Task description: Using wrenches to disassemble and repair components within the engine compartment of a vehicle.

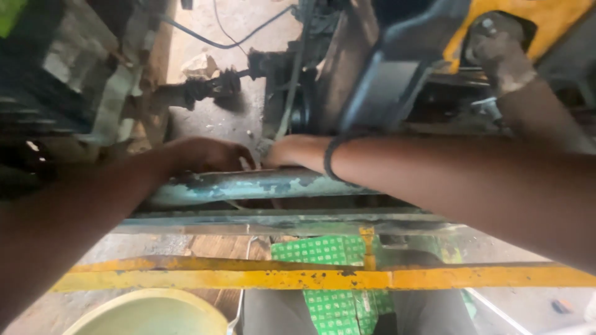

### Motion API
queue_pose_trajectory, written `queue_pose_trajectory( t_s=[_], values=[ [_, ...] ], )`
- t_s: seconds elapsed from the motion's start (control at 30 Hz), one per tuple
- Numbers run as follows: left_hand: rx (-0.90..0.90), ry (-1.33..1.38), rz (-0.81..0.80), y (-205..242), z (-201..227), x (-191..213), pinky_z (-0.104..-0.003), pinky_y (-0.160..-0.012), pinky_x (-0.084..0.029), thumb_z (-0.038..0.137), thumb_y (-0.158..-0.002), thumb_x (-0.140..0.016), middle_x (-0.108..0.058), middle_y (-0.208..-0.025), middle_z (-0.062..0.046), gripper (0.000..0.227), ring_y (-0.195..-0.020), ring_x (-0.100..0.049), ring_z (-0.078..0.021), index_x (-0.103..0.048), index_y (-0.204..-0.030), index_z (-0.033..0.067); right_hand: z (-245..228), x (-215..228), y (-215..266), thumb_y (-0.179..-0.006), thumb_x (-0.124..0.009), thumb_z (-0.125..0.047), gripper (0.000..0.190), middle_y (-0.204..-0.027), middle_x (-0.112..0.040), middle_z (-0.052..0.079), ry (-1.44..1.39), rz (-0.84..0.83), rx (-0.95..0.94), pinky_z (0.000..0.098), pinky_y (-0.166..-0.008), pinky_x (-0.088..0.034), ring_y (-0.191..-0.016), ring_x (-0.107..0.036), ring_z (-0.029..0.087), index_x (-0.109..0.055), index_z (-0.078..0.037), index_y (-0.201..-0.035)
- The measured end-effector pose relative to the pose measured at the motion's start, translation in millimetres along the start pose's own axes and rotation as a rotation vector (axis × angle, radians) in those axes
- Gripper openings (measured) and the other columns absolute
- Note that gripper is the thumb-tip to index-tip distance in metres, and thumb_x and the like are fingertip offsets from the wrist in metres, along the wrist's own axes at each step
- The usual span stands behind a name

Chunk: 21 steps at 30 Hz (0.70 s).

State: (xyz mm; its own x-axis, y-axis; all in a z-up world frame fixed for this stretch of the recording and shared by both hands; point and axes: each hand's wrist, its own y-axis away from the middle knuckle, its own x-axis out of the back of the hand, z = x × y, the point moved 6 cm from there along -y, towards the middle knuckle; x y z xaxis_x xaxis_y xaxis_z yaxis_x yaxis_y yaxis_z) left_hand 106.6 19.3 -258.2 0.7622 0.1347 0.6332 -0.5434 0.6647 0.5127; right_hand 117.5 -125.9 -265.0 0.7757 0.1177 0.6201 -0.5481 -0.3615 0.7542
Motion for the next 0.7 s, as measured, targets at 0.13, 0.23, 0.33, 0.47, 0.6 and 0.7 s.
queue_pose_trajectory(
  t_s=[0.13, 0.23, 0.33, 0.47, 0.6, 0.7],
  values=[
    [-0.868, -0.223, 0.04, -1, -26, -13, -0.042, -0.107, -0.046, 0.027, -0.092, -0.071, -0.073, -0.127, -0.007, 0.027, -0.13, -0.055, -0.0337, -0.08, -0.113, 0.0115, 16, -15, -55, -0.085, -0.067, -0.05, 0.048, -0.115, -0.075, 0.013, -0.02, 0.001, -0.028, 0.0433, -0.084, -0.055, -0.1, -0.072, 0.03, -0.077, -0.012, -0.112],
    [-0.499, -0.194, 0.047, 17, 8, -4, -0.042, -0.102, -0.045, 0.029, -0.085, -0.073, -0.067, -0.131, -0.012, 0.033, -0.126, -0.055, -0.0331, -0.082, -0.113, 0.016, 6, -1, -13, -0.085, -0.068, -0.047, 0.046, -0.113, -0.076, 0.013, -0.041, 0.014, -0.037, 0.0433, -0.083, -0.055, -0.098, -0.073, 0.029, -0.078, -0.011, -0.111],
    [-0.429, -0.235, -0.006, -4, -30, -14, -0.043, -0.105, -0.041, 0.029, -0.088, -0.073, -0.067, -0.133, -0.011, 0.031, -0.13, -0.052, -0.0344, -0.079, -0.115, 0.015, -2, 9, 0, -0.084, -0.069, -0.045, 0.043, -0.112, -0.077, 0.013, -0.06, 0.032, -0.042, 0.0434, -0.081, -0.056, -0.096, -0.074, 0.029, -0.079, -0.01, -0.109],
    [0.36, 0.352, -0.13, -22, -68, -18, -0.044, -0.108, -0.047, 0.022, -0.083, -0.075, -0.057, -0.14, 0.004, 0.036, -0.132, -0.056, -0.0282, -0.071, -0.118, 0.0212, 3, 23, 4, -0.084, -0.071, -0.042, 0.041, -0.11, -0.078, 0.013, -0.085, 0.055, -0.062, 0.0435, -0.08, -0.057, -0.094, -0.075, 0.029, -0.08, -0.01, -0.107],
    [-0.979, -0.195, -0.025, -10, -41, -22, -0.044, -0.112, -0.038, 0.028, -0.092, -0.072, -0.07, -0.133, -0.008, 0.031, -0.132, -0.05, -0.0351, -0.078, -0.118, 0.0113, -2, 11, 1, -0.083, -0.073, -0.038, 0.037, -0.108, -0.08, 0.014, -0.169, 0.011, -0.11, 0.0443, -0.077, -0.058, -0.091, -0.076, 0.029, -0.081, -0.008, -0.105],
    [-0.717, -0.209, 0.012, -12, -41, -20, -0.042, -0.11, -0.04, 0.027, -0.091, -0.071, -0.065, -0.135, -0.01, 0.031, -0.13, -0.051, -0.0334, -0.078, -0.116, 0.012, -16, 12, 14, -0.083, -0.075, -0.034, 0.036, -0.107, -0.08, 0.016, -0.243, -0.087, -0.158, 0.0459, -0.075, -0.06, -0.089, -0.077, 0.03, -0.081, -0.006, -0.105]
  ],
)
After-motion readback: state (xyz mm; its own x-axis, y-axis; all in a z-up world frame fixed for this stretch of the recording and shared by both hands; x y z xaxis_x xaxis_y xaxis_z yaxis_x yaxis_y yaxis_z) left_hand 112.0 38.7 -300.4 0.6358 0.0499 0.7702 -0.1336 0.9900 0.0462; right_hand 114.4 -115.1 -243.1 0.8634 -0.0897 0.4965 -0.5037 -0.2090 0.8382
